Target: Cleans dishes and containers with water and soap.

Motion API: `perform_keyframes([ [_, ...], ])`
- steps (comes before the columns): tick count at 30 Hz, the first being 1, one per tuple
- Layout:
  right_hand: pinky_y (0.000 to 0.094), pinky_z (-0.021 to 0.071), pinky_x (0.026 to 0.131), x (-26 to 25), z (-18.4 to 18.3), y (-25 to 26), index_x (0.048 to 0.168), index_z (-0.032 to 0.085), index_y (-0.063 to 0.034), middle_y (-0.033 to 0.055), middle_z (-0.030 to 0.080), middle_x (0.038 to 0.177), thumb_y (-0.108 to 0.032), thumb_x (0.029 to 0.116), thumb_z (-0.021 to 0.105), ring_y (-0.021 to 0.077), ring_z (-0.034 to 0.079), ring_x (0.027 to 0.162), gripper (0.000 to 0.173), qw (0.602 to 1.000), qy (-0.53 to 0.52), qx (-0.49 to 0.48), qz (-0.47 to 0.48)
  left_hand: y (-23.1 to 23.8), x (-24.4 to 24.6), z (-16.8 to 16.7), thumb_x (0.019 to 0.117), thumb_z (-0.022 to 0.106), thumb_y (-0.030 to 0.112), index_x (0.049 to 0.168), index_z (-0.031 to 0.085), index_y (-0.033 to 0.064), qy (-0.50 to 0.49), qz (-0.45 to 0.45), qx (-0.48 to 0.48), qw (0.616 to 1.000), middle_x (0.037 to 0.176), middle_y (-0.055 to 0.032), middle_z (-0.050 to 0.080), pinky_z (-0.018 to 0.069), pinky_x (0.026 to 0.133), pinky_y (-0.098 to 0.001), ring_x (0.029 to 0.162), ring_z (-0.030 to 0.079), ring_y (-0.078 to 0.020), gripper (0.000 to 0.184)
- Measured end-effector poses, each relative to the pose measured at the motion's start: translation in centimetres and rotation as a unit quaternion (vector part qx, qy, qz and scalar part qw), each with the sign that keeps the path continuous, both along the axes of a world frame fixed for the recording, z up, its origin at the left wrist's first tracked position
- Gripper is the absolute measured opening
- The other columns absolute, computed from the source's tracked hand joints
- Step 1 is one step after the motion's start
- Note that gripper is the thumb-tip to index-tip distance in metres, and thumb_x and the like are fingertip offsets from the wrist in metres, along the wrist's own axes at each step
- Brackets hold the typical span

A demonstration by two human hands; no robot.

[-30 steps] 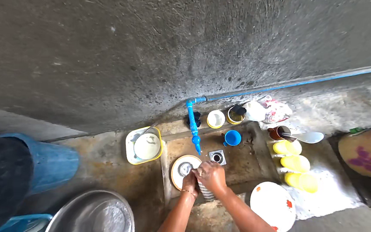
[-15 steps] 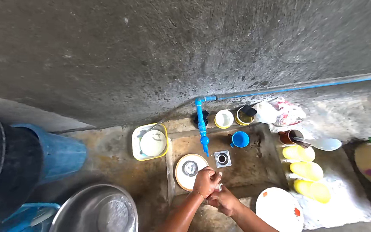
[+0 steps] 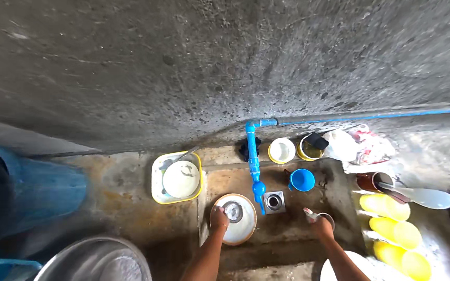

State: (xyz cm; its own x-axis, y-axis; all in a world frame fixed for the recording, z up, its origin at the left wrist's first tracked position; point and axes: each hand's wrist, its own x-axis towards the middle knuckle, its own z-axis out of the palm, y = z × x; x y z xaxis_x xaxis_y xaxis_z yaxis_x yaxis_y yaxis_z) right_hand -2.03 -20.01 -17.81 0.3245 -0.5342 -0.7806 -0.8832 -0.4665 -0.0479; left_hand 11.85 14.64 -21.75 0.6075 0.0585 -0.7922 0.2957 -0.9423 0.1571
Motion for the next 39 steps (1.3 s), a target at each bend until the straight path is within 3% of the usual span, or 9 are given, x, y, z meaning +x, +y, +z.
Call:
perform_keyframes([
  [4,0.0591,0.0481,0.105,0.5,1.6,1.2,0.129,0.065,-0.0006,0.0256,0.066,0.128,-0.023,0.1027,0.061,0.0423,0.062,0.123,0.035,0.999,-0.010,-0.034,0.026,0.1,1.4,-0.1,0.0990,0.060,0.013,0.126,0.066,0.0014,-0.032,0.025,-0.040,0.998,0.131,-0.0171,0.066,0.0462,0.109,-0.0468,0.125,0.061,-0.0295,0.030],
  [11,0.0561,0.0560,0.090,5.4,8.7,5.0,0.128,0.060,0.0022,0.0228,0.070,0.111,-0.012,0.0922,0.074,0.0364,0.070,0.100,0.041,0.957,-0.287,-0.010,-0.042,0.1,6.0,-2.2,0.1019,0.060,0.011,0.131,0.057,-0.0075,-0.112,0.349,-0.138,0.920,0.117,-0.0262,0.067,0.0594,0.089,-0.0468,0.099,0.072,-0.0327,0.035],
  [16,0.0489,0.0556,0.091,15.5,11.1,4.9,0.124,0.059,0.0085,0.0246,0.067,0.112,-0.022,0.0908,0.075,0.0336,0.068,0.102,0.047,0.871,-0.489,-0.027,0.039,0.6,5.1,-1.0,0.1035,0.057,0.027,0.134,0.062,0.0022,-0.072,0.104,-0.034,0.991,0.137,-0.0203,0.062,0.0420,0.113,-0.0514,0.132,0.057,-0.0336,0.040],
  [20,0.0543,0.0349,0.118,22.6,11.1,3.3,0.142,0.054,0.0031,0.0283,0.051,0.145,-0.029,0.1004,0.058,0.0433,0.045,0.140,0.053,0.928,-0.340,-0.013,0.154,1.6,2.8,-0.2,0.0951,0.068,0.031,0.146,0.047,-0.0027,-0.009,-0.063,0.033,0.997,0.149,-0.0238,0.050,0.0387,0.116,-0.0506,0.140,0.048,-0.0362,0.065],
  [23,0.0514,0.0389,0.117,25.3,10.1,3.4,0.149,0.051,-0.0034,0.0223,0.050,0.151,-0.013,0.1054,0.048,0.0373,0.048,0.141,0.045,0.945,-0.182,-0.008,0.271,2.2,2.8,0.9,0.0989,0.066,0.037,0.148,0.047,0.0010,0.011,-0.072,-0.026,0.997,0.144,-0.0219,0.055,0.0417,0.114,-0.0496,0.134,0.054,-0.0336,0.063],
  [26,0.0551,0.0416,0.113,26.7,9.6,4.0,0.143,0.058,-0.0046,0.0230,0.056,0.145,-0.012,0.1003,0.059,0.0394,0.051,0.137,0.043,0.953,-0.146,-0.028,0.265,2.0,2.6,3.0,0.1060,0.055,0.035,0.153,0.041,0.0031,0.032,-0.124,-0.098,0.987,0.144,-0.0232,0.056,0.0413,0.113,-0.0536,0.134,0.054,-0.0368,0.059],
  [30,0.0597,0.0457,0.107,27.0,8.7,3.7,0.132,0.062,-0.0024,0.0243,0.060,0.136,-0.018,0.0979,0.066,0.0422,0.057,0.129,0.038,0.957,-0.194,-0.036,0.212,0.1,0.9,6.4,0.1087,0.048,0.028,0.153,0.043,0.0063,-0.006,-0.149,-0.128,0.980,0.147,-0.0189,0.055,0.0395,0.116,-0.0490,0.136,0.053,-0.0323,0.050],
  [34,0.0590,0.0502,0.100,22.9,11.5,3.5,0.127,0.065,0.0006,0.0238,0.068,0.122,-0.006,0.0950,0.064,0.0393,0.066,0.114,0.033,0.930,-0.354,-0.020,0.101,-0.7,-0.9,10.3,0.1105,0.044,0.030,0.147,0.052,0.0038,-0.053,-0.023,-0.167,0.984,0.138,-0.0211,0.062,0.0416,0.114,-0.0506,0.131,0.058,-0.0336,0.046],
  [39,0.0379,0.0593,0.087,9.8,12.9,12.9,0.116,0.067,0.0065,0.0159,0.071,0.109,-0.001,0.0953,0.059,0.0190,0.070,0.096,0.024,0.843,-0.463,0.269,-0.054,-1.0,-2.7,13.3,0.1134,0.030,0.033,0.133,0.059,-0.0088,-0.109,0.134,-0.196,0.965,0.127,-0.0304,0.063,0.0420,0.110,-0.0542,0.125,0.060,-0.0392,0.054],
])
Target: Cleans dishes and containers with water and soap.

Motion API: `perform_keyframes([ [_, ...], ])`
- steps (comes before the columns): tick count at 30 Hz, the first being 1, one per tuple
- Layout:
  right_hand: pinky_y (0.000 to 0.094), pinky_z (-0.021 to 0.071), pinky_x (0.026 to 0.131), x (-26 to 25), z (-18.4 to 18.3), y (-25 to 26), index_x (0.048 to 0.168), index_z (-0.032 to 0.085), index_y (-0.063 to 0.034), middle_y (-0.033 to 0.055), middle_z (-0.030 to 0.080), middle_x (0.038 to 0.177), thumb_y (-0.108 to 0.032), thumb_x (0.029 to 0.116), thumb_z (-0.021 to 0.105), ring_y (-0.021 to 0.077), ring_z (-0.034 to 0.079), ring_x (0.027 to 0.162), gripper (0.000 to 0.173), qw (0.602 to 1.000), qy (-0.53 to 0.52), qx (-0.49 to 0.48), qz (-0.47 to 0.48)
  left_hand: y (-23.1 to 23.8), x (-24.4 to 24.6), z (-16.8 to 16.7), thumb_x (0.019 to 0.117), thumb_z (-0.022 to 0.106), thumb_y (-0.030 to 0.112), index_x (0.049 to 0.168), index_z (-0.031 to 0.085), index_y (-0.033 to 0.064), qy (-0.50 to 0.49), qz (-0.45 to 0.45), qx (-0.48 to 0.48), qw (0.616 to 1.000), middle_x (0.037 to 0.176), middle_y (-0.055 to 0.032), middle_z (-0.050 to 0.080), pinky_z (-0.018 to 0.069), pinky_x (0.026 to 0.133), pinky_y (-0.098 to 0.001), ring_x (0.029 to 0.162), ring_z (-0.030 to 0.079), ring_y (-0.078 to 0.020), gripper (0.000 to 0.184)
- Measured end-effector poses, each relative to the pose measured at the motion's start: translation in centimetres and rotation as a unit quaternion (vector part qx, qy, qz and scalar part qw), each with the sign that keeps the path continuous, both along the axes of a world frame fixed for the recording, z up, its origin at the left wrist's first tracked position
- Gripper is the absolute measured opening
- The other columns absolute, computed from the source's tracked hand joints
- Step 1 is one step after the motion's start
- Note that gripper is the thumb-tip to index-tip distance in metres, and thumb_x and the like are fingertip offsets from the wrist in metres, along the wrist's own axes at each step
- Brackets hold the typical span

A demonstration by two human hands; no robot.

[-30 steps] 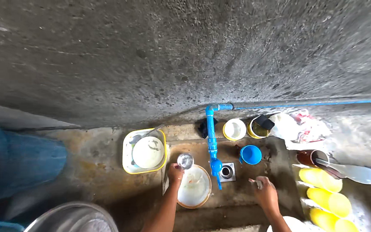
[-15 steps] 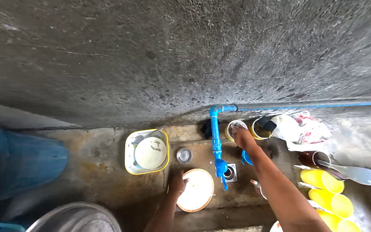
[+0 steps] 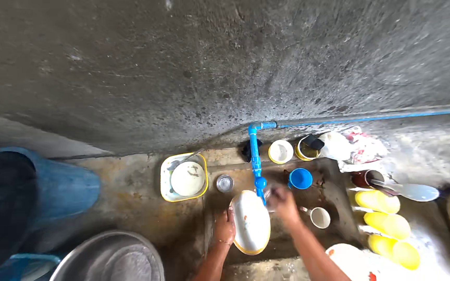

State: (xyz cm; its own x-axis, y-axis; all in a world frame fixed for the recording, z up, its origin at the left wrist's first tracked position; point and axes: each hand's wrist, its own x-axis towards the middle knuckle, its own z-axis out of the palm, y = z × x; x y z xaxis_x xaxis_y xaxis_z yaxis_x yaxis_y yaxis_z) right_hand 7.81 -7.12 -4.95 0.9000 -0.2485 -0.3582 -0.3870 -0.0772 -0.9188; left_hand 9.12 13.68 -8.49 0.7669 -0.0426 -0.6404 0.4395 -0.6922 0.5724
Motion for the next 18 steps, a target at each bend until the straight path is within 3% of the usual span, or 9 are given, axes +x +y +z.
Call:
perform_keyframes([
  [1,0.0388,0.0557,0.097,-2.4,-0.3,2.8,0.119,0.068,0.0055,0.0168,0.069,0.122,-0.001,0.0935,0.058,0.0204,0.067,0.110,0.028,0.999,-0.020,0.034,0.038,-0.4,-0.5,0.9,0.1136,0.029,0.031,0.133,0.059,-0.0100,-0.005,0.027,-0.010,1.000,0.128,-0.0310,0.063,0.0411,0.112,-0.0525,0.126,0.059,-0.0387,0.054],
  [2,0.0434,0.0435,0.114,-4.5,-1.3,5.3,0.129,0.066,0.0029,0.0189,0.058,0.144,-0.007,0.0935,0.056,0.0252,0.054,0.135,0.039,0.994,-0.045,0.040,0.090,-0.7,-1.1,1.8,0.1137,0.030,0.029,0.133,0.058,-0.0103,-0.015,0.053,-0.027,0.998,0.129,-0.0303,0.063,0.0414,0.112,-0.0496,0.126,0.059,-0.0368,0.052],
  [4,0.0591,0.0153,0.126,-6.4,-3.6,8.9,0.149,0.053,-0.0050,0.0201,0.036,0.163,-0.037,0.1037,0.043,0.0353,0.026,0.155,0.057,0.981,-0.103,-0.070,0.151,-1.3,-2.5,3.4,0.1134,0.030,0.027,0.131,0.060,-0.0075,-0.030,0.092,-0.065,0.993,0.123,-0.0249,0.065,0.0449,0.107,-0.0433,0.118,0.061,-0.0289,0.048],
  [5,0.0636,0.0167,0.124,-6.0,-4.4,9.7,0.148,0.055,-0.0043,0.0220,0.039,0.161,-0.039,0.1069,0.036,0.0398,0.029,0.153,0.057,0.971,-0.129,-0.158,0.128,-1.5,-2.9,4.5,0.1132,0.031,0.026,0.133,0.059,-0.0070,-0.028,0.083,-0.064,0.994,0.127,-0.0247,0.065,0.0431,0.110,-0.0439,0.123,0.060,-0.0290,0.048],
  [7,0.0603,0.0249,0.124,-3.6,-5.0,9.0,0.141,0.059,0.0024,0.0254,0.048,0.153,-0.023,0.1049,0.041,0.0429,0.040,0.147,0.048,0.957,-0.121,-0.255,0.062,-1.6,-4.0,6.6,0.1132,0.033,0.027,0.133,0.060,-0.0070,-0.019,0.055,-0.048,0.997,0.132,-0.0257,0.063,0.0394,0.113,-0.0459,0.129,0.057,-0.0311,0.048],
  [10,0.0519,0.0338,0.122,-2.4,-4.0,8.8,0.135,0.062,0.0067,0.0238,0.056,0.146,-0.008,0.1003,0.047,0.0394,0.049,0.141,0.041,0.964,-0.126,-0.230,0.046,-1.1,-4.8,7.8,0.1129,0.035,0.026,0.133,0.059,-0.0080,-0.022,0.055,-0.055,0.997,0.134,-0.0264,0.061,0.0384,0.114,-0.0449,0.131,0.056,-0.0310,0.046],
  [13,0.0567,0.0311,0.122,-3.5,-2.6,10.5,0.131,0.066,0.0049,0.0216,0.061,0.142,-0.008,0.0998,0.046,0.0382,0.052,0.139,0.039,0.940,-0.249,-0.218,0.079,-0.4,-4.5,9.1,0.1125,0.035,0.021,0.131,0.060,-0.0091,-0.062,0.046,-0.060,0.995,0.130,-0.0266,0.064,0.0396,0.112,-0.0439,0.127,0.058,-0.0304,0.043],
  [15,0.0612,0.0380,0.115,-2.8,-3.1,9.5,0.121,0.073,0.0000,0.0200,0.068,0.130,-0.011,0.0982,0.050,0.0401,0.060,0.129,0.034,0.950,-0.186,-0.246,0.053,0.0,-5.5,9.0,0.1121,0.037,0.022,0.129,0.062,-0.0086,-0.088,0.061,-0.053,0.993,0.124,-0.0259,0.066,0.0430,0.110,-0.0440,0.122,0.062,-0.0295,0.043],
  [18,0.0569,0.0538,0.089,-0.2,-3.3,7.0,0.102,0.074,0.0020,0.0208,0.073,0.100,-0.024,0.1000,0.055,0.0377,0.070,0.098,0.033,0.974,-0.005,-0.226,0.006,0.3,-6.4,8.5,0.1070,0.051,0.017,0.133,0.059,-0.0077,-0.064,0.066,-0.078,0.993,0.120,-0.0252,0.067,0.0480,0.105,-0.0452,0.115,0.065,-0.0293,0.037],
])
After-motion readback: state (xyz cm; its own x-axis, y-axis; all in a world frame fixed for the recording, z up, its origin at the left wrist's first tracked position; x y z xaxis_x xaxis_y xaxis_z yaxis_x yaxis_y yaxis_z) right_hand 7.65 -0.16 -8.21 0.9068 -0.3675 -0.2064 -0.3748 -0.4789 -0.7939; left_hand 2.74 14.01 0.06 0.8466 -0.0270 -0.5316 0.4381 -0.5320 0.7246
